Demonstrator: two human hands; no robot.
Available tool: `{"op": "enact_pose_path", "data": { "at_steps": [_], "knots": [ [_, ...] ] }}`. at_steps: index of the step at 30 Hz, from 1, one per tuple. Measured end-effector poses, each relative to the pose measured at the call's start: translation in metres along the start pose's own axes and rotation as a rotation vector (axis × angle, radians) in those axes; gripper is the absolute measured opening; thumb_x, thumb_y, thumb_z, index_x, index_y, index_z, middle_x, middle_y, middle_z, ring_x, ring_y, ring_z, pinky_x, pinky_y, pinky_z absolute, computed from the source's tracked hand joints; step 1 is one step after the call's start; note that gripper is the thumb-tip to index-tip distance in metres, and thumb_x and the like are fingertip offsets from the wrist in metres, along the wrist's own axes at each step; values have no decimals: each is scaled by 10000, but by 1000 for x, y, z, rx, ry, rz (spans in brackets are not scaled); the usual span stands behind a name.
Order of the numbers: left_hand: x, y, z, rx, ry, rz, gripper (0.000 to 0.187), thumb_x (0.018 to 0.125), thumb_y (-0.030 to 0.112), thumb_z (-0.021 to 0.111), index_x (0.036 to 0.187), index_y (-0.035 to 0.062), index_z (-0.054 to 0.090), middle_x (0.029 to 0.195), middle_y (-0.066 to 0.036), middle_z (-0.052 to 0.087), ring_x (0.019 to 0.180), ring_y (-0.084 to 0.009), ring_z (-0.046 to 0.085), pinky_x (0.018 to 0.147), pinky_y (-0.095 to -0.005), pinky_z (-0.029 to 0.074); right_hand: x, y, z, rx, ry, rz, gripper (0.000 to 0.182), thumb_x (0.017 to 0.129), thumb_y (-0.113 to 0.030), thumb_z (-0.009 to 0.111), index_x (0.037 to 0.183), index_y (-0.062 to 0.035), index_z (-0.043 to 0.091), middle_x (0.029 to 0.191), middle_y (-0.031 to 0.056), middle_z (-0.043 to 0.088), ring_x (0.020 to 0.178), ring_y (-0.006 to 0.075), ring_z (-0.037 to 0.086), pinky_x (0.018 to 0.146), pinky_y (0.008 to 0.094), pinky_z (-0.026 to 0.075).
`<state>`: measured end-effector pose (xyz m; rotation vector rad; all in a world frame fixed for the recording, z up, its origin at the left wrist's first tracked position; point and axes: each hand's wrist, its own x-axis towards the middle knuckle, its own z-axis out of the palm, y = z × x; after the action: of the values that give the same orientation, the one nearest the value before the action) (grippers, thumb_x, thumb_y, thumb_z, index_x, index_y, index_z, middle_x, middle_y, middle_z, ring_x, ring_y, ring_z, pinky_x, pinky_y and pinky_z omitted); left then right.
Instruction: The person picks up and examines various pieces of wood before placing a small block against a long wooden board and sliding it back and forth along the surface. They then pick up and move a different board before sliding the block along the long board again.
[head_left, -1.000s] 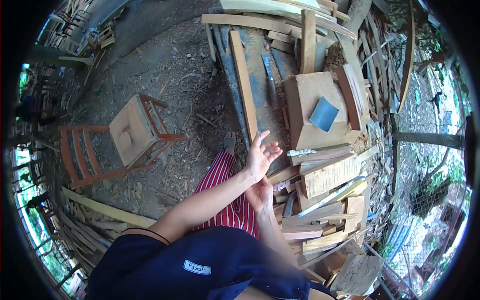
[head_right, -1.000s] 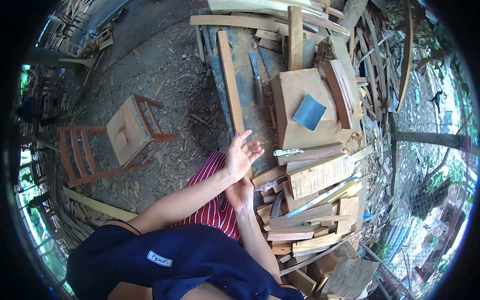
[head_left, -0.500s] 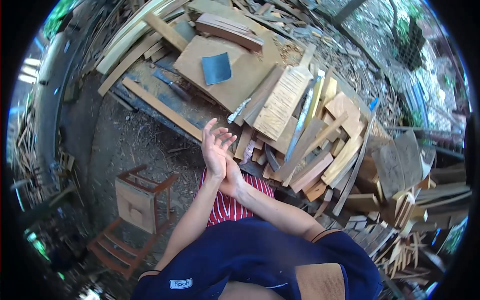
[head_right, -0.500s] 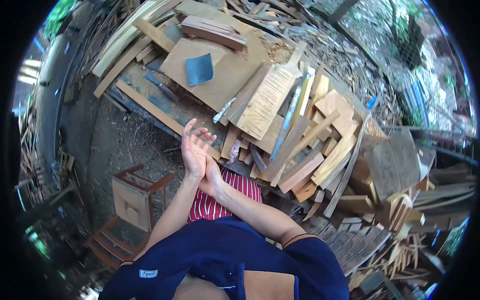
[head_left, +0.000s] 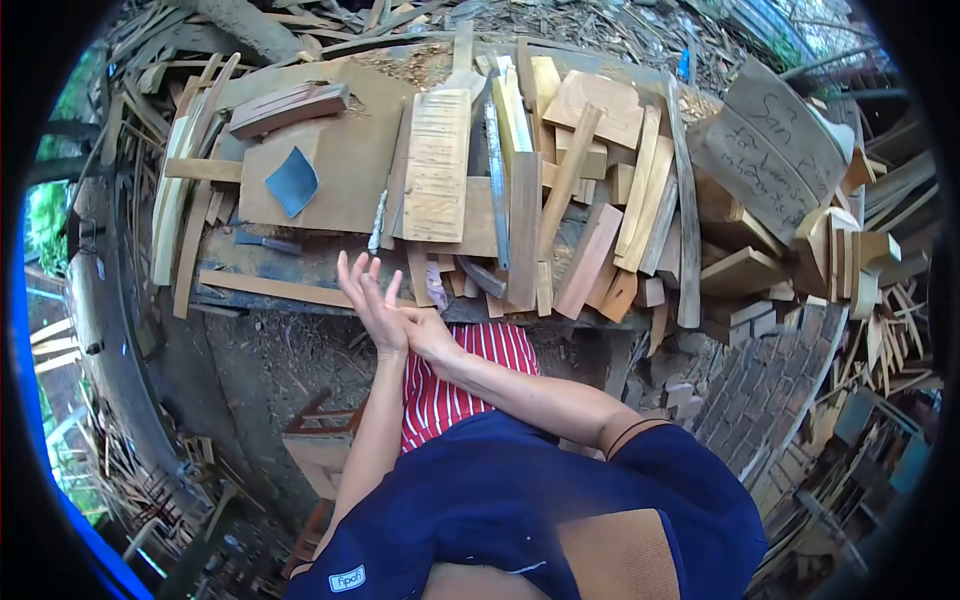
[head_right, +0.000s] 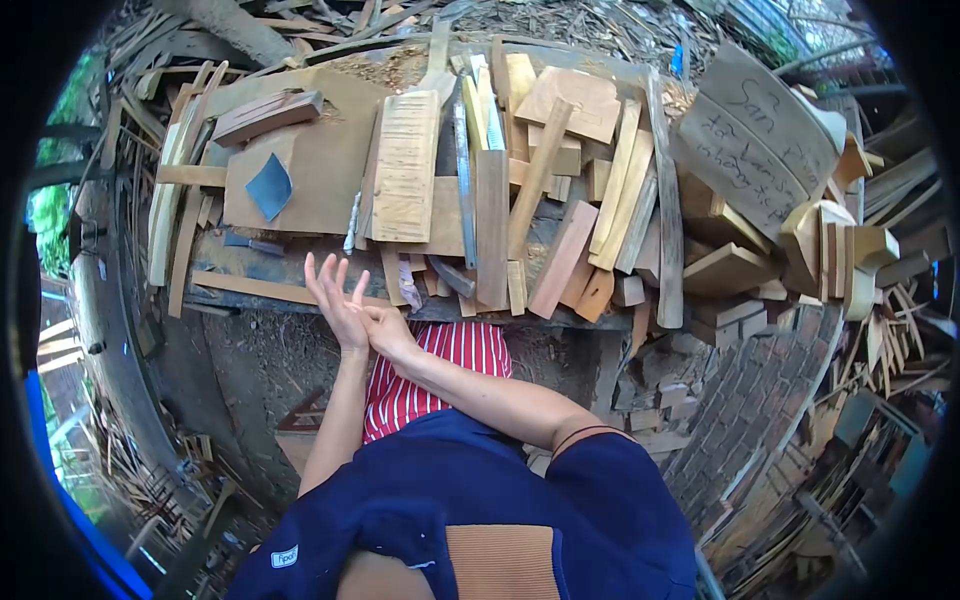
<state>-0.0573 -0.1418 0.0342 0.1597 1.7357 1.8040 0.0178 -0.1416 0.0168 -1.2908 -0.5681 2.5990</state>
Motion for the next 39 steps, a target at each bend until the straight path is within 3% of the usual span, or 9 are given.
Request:
{"op": "enact_pose_path", "data": {
  "at_steps": [5,7,12,14,17,25,31,34,39],
  "knots": [
    [49,0,-51,803,-196,228,551,1029,408,412,1459,67,367,1382,-198,440,1291,-304,452,1067,-445,383,-39,-33,-43,-474,50,-217,210,971,-179,574,927,-14,695,876,73,704,824,112,647,729,252,509],
    [67,9,-61,768,-163,204,523,1035,351,426,1445,28,391,1394,-200,461,1290,-294,463,1077,-405,366,-46,-30,-91,-679,602,-800,172,921,-126,597,1043,-24,662,1045,118,651,1030,243,597,928,357,456],
    [90,-13,-4,783,-379,101,497,1010,330,458,1356,-26,440,1284,-220,542,1240,-251,503,1035,-371,391,-13,-10,-216,-988,1516,-450,740,797,-234,743,1413,-67,368,1258,231,461,1187,442,434,986,514,397],
    [106,-61,15,649,-400,111,537,994,388,453,1294,-57,455,1177,-252,578,1155,-342,548,1008,-421,402,0,-9,-224,-1060,1539,-318,813,778,-256,764,1444,-79,333,1254,227,463,1175,455,442,954,533,423],
    [88,-58,54,1084,-382,-69,956,931,685,348,1508,-58,179,1565,-299,155,1464,-438,117,1197,-493,80,6,-9,-235,-1022,1539,-293,837,754,-275,782,1438,-71,345,1262,225,461,1161,467,461,903,557,455],
    [82,-57,41,879,-516,-119,944,953,650,352,1521,-52,78,1590,-270,62,1485,-374,87,1204,-450,119,-68,-4,-222,-947,1316,-542,791,815,-290,739,1425,30,350,1258,242,433,1164,414,467,994,505,387],
    [54,-87,-35,740,180,-229,417,893,195,574,1240,-32,535,1275,-237,502,1218,-364,500,997,-434,424,-110,-48,-157,-1011,1246,-714,736,851,-253,717,1417,43,352,1252,212,428,1175,372,461,989,483,384],
    [39,-130,-40,998,-267,-309,376,866,170,597,1168,-50,564,1257,-244,500,1181,-388,516,978,-439,444,-114,-71,-131,-1031,1126,-773,743,868,-231,717,1447,33,332,1305,161,401,1234,297,451,1040,416,381],
    [1,-120,7,969,-160,-354,401,869,250,604,1149,-35,567,1225,-230,496,1128,-401,545,973,-470,458,-118,-84,-99,-934,951,-804,747,867,-177,733,1455,30,321,1285,131,404,1233,252,448,1033,385,398]
  ]
}}
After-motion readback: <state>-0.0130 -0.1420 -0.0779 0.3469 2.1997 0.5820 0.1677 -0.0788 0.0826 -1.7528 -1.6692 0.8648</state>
